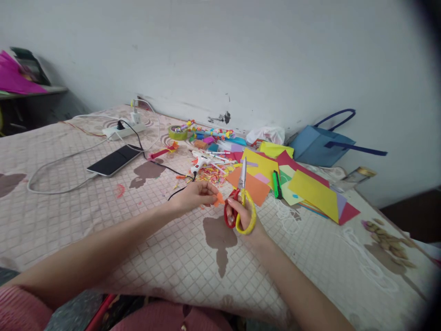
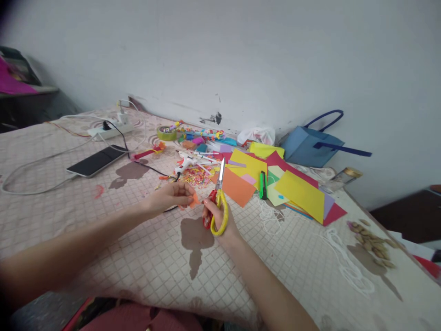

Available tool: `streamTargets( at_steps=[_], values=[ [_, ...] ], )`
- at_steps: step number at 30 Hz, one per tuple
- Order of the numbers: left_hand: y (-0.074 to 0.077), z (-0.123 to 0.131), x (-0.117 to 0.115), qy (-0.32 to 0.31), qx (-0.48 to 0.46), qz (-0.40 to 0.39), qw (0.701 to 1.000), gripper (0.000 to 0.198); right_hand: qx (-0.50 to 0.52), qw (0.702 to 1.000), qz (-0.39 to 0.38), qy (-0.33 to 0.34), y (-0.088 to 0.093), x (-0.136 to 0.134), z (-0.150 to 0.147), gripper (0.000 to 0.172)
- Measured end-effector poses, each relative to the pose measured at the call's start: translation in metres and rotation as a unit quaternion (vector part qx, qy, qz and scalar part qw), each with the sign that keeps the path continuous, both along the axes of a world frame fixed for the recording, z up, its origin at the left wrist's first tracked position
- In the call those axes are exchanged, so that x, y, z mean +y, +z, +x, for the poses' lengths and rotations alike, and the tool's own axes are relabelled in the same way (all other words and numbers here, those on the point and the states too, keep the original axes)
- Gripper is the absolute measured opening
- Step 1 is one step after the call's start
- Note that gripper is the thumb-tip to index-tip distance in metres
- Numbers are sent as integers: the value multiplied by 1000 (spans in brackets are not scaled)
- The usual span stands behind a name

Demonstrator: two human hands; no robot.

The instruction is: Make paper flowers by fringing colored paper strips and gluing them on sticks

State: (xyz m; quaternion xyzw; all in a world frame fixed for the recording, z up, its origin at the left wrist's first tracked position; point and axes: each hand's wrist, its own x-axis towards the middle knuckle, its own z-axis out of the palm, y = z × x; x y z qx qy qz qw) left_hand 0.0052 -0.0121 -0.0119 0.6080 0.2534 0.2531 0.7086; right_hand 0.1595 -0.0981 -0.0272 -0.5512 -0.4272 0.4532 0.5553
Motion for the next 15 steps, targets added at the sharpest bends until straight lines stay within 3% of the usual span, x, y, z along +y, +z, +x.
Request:
streamTargets(
  at_steps=[9, 10, 13, 15],
  values=[
    [-1, 0, 2, 25, 23, 35, 999, 26, -204, 977, -33, -61, 1, 7, 43, 33],
    [-2, 0, 1, 27, 20, 39, 999, 25, -266, 960, -33, -80, 2, 7, 49, 31],
    [0, -1, 4, 28, 8, 60, 998, 22, -532, 836, -53, -124, 0, 9, 64, 28],
    [5, -5, 13, 38, 2, 83, 996, 20, -618, 774, -62, -127, -2, 10, 73, 33]
  ],
)
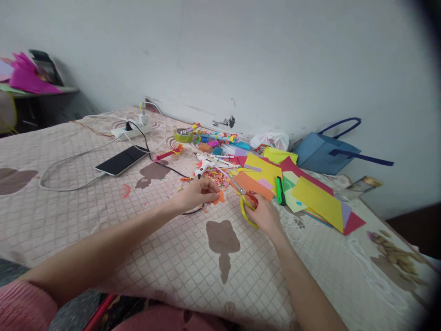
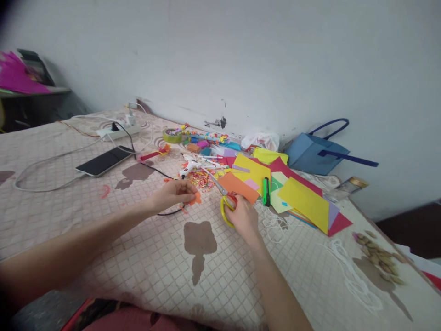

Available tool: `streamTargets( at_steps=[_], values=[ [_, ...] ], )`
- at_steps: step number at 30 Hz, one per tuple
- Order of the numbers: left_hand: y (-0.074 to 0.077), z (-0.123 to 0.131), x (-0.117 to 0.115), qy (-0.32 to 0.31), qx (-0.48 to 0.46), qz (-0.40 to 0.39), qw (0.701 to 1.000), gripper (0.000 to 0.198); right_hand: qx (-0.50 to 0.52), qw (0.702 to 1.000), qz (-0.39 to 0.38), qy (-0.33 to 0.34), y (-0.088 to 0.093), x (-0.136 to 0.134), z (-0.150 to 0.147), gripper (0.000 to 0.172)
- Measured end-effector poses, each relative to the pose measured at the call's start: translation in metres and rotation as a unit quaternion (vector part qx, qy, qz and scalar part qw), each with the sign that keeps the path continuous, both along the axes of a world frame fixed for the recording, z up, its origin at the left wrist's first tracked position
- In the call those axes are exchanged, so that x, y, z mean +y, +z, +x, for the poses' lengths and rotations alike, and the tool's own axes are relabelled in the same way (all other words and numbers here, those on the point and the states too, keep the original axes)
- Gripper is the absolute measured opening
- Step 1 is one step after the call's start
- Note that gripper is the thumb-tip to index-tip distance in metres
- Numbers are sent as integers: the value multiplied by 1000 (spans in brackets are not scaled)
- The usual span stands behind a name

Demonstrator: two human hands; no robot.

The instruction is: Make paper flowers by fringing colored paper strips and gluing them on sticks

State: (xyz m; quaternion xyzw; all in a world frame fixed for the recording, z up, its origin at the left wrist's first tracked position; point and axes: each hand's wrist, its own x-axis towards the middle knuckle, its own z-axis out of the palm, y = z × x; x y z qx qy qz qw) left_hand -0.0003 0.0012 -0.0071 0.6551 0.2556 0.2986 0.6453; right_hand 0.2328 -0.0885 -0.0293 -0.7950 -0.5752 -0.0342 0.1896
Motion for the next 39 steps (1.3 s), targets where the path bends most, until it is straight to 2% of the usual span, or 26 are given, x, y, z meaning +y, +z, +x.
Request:
streamTargets(
  at_steps=[2, 6, 8, 10, 12, 14, 18, 21, 24, 28, 32, 35, 37, 39],
  values=[
    [8, -11, 17, 30, -3, 26, 999, 18, -39, 999, -5, -2, -4, 1, 11, 36],
    [21, -45, 62, 135, 14, 90, 987, 16, -69, 998, -5, -5, -14, 3, 30, 35],
    [21, -62, 81, 151, 47, 94, 983, 13, -86, 996, -4, 5, -20, 4, 35, 34],
    [17, -73, 92, 134, 111, 107, 979, 14, -102, 995, -3, 16, -23, 3, 37, 34],
    [10, -79, 96, 109, 177, 132, 969, 14, -120, 993, -4, 20, -24, 2, 36, 33],
    [4, -79, 96, 80, 219, 196, 952, 14, -143, 990, -2, 19, -23, 1, 35, 32],
    [-9, -74, 90, 14, 220, 351, 910, 6, -130, 990, 42, 31, -18, 2, 34, 28],
    [-18, -71, 88, 46, 221, 389, 893, 8, -60, 994, 73, 54, -15, 7, 28, 27],
    [-26, -71, 90, 102, 246, 395, 880, 10, 34, 992, 77, 98, -12, 15, 12, 25],
    [-31, -75, 95, 125, 246, 404, 872, 12, 119, 978, 73, 153, 1, 29, -23, 22],
    [-30, -78, 97, 139, 223, 343, 902, 10, 164, 955, 60, 240, 18, 58, -66, 15],
    [-29, -81, 99, 134, 199, 285, 928, 14, 186, 928, 53, 320, 22, 91, -97, 11],
    [-29, -83, 101, 127, 174, 247, 945, 16, 223, 919, 55, 321, 20, 115, -114, 8],
    [-30, -85, 102, 124, 141, 219, 957, 17, 339, 893, 7, 295, 15, 135, -128, 9]
  ],
)
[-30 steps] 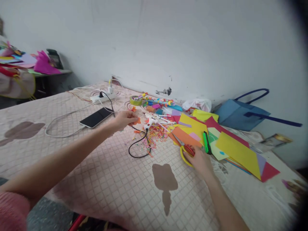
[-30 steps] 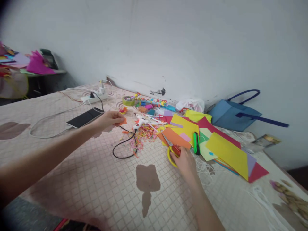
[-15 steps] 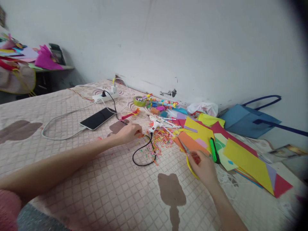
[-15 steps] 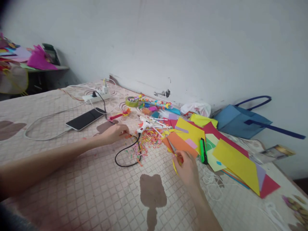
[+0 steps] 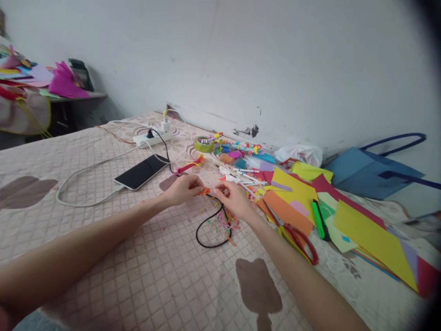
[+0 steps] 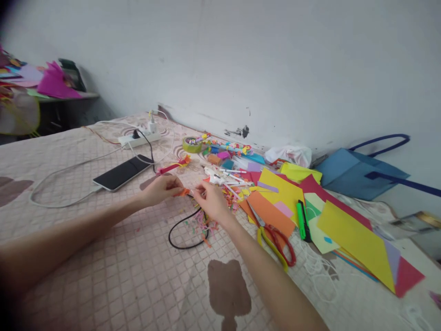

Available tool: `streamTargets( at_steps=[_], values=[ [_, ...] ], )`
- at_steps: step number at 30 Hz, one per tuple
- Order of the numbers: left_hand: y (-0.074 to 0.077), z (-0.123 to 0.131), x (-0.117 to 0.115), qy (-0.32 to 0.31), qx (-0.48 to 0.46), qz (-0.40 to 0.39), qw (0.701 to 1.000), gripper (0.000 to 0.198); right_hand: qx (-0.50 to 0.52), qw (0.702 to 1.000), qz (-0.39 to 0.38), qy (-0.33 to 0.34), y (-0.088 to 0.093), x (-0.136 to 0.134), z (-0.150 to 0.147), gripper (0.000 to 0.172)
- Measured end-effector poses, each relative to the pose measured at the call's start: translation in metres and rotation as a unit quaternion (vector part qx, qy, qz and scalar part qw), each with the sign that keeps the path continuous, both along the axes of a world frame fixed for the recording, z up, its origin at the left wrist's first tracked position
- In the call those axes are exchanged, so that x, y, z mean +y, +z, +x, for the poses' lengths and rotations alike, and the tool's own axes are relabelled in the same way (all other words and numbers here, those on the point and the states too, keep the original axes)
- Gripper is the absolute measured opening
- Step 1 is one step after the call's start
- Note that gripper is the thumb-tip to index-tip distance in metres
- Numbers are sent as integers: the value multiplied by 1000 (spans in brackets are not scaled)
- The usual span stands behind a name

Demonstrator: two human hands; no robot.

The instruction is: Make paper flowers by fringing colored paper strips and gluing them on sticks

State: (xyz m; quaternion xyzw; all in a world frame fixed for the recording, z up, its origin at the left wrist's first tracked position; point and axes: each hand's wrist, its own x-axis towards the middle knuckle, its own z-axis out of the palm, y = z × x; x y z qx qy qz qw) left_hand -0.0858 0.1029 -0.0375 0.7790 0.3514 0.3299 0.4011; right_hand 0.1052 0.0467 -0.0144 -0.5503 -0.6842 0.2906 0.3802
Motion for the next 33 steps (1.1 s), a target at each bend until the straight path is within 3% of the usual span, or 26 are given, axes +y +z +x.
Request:
streamTargets(
  at_steps=[4, 9, 13, 18, 22, 26, 29, 33],
  values=[
    [-1, -5, 0, 12, -47, -11, 999, 16, 65, 994, -87, 32, -7, 17, -16, 14],
    [3, -5, -4, -6, -85, -95, 992, 17, 129, 982, -127, 49, -7, 8, -21, 13],
    [12, -5, -7, -1, -114, -185, 976, 17, 147, 983, -103, 27, -9, 3, -18, 14],
    [23, -16, -4, 55, -75, -155, 984, 16, 125, 990, -67, 21, -11, -3, -16, 12],
    [19, -23, 5, 11, -14, -116, 993, 16, 1, 999, -6, 51, -8, -5, -19, 13],
    [11, -28, 10, -30, 39, -93, 995, 15, -119, 988, 47, 85, -12, 1, -25, 23],
    [8, -29, 12, -48, 58, -104, 992, 15, -134, 986, 53, 80, -19, 7, -28, 21],
    [8, -28, 11, -16, 41, -138, 989, 14, -90, 994, 52, 37, -24, 9, -29, 11]
  ],
)
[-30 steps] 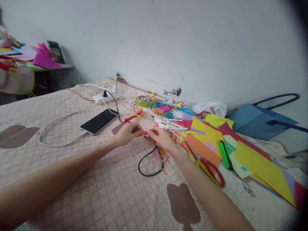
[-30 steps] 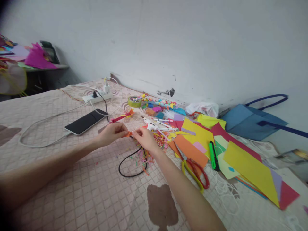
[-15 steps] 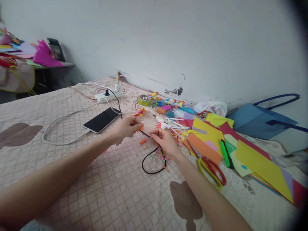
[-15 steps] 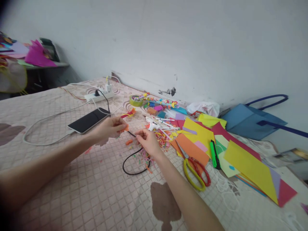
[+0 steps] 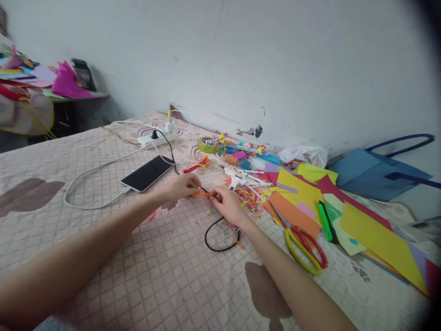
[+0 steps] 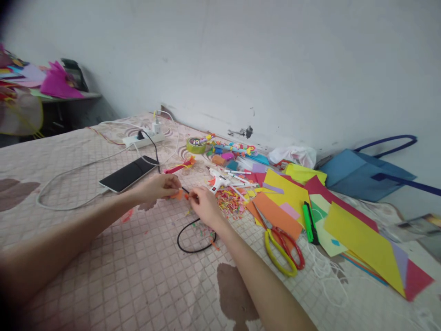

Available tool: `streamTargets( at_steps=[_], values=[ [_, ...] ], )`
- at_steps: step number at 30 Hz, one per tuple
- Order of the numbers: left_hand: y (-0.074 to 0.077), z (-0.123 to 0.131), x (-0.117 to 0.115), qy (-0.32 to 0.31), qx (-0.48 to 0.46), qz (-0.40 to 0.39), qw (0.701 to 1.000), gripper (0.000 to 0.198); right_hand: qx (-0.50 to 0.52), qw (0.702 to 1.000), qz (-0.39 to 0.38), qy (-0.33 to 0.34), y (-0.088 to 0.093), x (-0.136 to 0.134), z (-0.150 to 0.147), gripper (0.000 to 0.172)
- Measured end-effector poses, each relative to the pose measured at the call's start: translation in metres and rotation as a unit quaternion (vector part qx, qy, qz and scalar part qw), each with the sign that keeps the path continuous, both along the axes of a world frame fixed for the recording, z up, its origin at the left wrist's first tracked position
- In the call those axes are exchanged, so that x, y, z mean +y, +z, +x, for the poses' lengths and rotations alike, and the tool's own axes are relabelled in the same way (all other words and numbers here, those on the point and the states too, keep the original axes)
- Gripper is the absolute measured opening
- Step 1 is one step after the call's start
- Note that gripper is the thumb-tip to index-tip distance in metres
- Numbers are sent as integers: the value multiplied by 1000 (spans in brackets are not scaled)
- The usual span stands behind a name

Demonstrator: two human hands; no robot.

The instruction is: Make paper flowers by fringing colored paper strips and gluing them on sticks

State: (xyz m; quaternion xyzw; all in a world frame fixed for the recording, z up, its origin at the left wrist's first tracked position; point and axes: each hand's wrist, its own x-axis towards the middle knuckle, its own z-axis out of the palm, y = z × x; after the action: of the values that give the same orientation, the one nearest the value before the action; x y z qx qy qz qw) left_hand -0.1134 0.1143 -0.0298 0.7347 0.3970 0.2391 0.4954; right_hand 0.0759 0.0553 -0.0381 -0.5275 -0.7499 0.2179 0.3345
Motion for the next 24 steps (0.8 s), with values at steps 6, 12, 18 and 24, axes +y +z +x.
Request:
streamTargets(
  at_steps=[6, 12, 18, 24],
  values=[
    [17, 5, -12, 11, -18, -6, 1000, 12, 83, 995, -30, -39, 5, -9, 0, 13],
    [21, 12, -25, -22, -70, -14, 997, 29, 57, 993, 53, -93, 16, -18, -14, 16],
    [14, 12, -19, -48, -117, -46, 991, 14, 210, 973, -57, -72, 13, -16, -13, 14],
    [22, 10, -23, -71, -165, -74, 981, 9, 344, 926, -142, -56, 6, -11, -7, 19]
  ],
)
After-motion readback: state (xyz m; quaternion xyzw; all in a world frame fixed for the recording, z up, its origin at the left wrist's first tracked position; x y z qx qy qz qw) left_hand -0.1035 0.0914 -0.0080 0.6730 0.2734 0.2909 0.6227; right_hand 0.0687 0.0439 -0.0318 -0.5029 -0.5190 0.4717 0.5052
